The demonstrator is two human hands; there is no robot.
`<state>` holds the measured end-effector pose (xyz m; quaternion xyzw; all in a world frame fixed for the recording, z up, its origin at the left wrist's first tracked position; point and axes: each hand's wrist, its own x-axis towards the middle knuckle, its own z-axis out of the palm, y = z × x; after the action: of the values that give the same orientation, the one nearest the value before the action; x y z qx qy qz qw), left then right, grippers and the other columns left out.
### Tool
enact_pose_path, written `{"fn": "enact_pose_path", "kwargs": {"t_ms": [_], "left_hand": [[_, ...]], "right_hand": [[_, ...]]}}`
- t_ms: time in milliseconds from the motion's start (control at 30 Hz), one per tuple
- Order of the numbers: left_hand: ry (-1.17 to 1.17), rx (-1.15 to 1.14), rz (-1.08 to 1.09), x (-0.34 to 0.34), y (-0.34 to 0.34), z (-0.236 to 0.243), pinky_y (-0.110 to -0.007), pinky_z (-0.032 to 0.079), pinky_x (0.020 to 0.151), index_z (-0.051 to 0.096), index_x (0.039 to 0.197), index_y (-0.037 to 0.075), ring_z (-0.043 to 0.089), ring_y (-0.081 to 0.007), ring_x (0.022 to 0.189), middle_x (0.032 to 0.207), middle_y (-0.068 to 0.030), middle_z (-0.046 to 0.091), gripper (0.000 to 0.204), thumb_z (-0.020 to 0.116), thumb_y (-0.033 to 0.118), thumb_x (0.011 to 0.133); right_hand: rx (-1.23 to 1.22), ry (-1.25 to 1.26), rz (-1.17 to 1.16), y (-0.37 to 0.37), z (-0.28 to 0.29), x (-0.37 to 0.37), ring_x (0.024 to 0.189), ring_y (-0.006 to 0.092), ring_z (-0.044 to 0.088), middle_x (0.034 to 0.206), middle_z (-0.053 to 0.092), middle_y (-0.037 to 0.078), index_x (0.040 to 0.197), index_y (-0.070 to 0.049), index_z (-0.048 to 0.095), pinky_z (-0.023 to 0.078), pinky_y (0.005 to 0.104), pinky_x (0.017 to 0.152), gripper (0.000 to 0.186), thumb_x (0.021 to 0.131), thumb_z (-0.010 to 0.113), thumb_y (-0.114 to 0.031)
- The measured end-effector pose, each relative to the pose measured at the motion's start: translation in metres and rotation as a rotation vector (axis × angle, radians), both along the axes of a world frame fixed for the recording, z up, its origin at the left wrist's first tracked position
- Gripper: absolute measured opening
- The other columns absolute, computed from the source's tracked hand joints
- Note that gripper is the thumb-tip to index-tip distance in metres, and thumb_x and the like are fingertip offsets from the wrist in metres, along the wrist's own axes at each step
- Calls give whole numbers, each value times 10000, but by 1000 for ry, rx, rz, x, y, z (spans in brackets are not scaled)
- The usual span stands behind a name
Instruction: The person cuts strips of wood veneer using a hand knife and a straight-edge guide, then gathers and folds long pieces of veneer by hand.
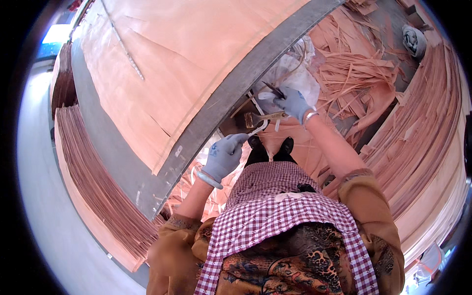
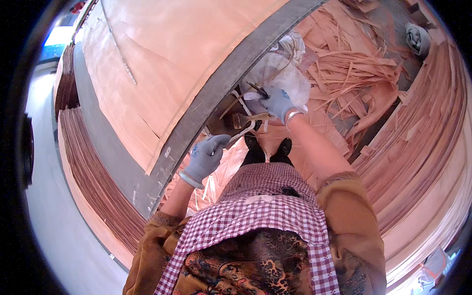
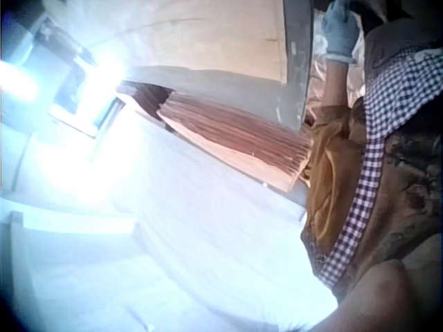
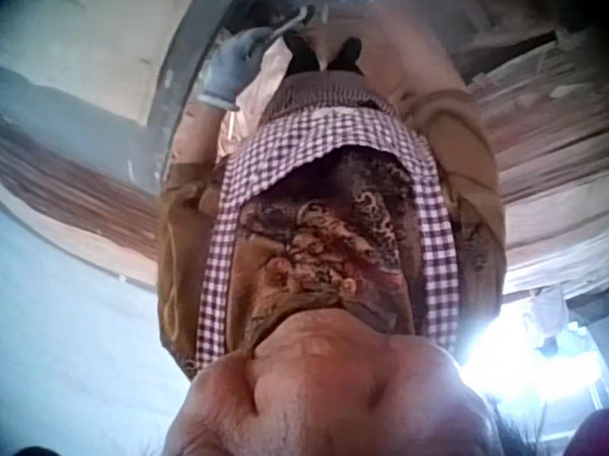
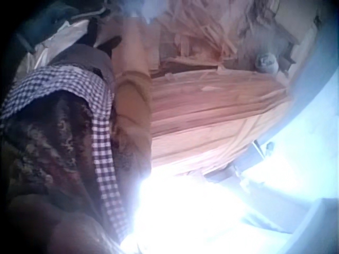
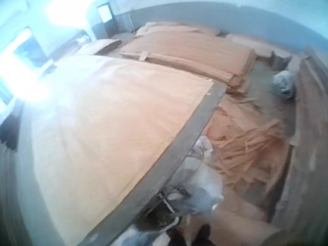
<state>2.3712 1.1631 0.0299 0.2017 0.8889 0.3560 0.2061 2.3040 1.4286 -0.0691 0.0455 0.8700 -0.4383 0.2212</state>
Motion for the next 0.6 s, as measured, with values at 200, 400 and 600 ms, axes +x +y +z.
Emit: {"fn": "enact_pose_path", "kwargs": {"t_ms": [200, 400, 600], "left_hand": [[-127, 486, 54, -21, 23, 17, -336, 459, 922, 425, 1301, 10, 569, -214, 1094, 1205, -145, 573, 631, 713, 68, 743], [-320, 465, -220, -44, 83, 63, -336, 462, 665, 623, 911, 37, 588, -218, 719, 806, -105, 629, 261, 724, 220, 755], [-767, 727, 106, -37, 40, 24, -224, 387, 534, 558, 778, 40, 478, -66, 606, 706, 33, 515, 168, 679, 143, 832]], "right_hand": [[-139, 68, 235, -7, 115, 25, 636, 204, 552, 752, 594, 130, 969, -30, 633, 455, 330, 613, 313, 831, 647, -310], [-335, 124, -57, 123, 238, 29, 755, 82, 530, 875, 575, 13, 1028, -54, 586, 450, 235, 633, 188, 867, 596, -151], [179, 369, -494, 431, 229, 64, 1007, 177, 531, 1143, 538, 86, 1206, -19, 505, 445, 278, 829, 352, 863, 558, -82]]}}
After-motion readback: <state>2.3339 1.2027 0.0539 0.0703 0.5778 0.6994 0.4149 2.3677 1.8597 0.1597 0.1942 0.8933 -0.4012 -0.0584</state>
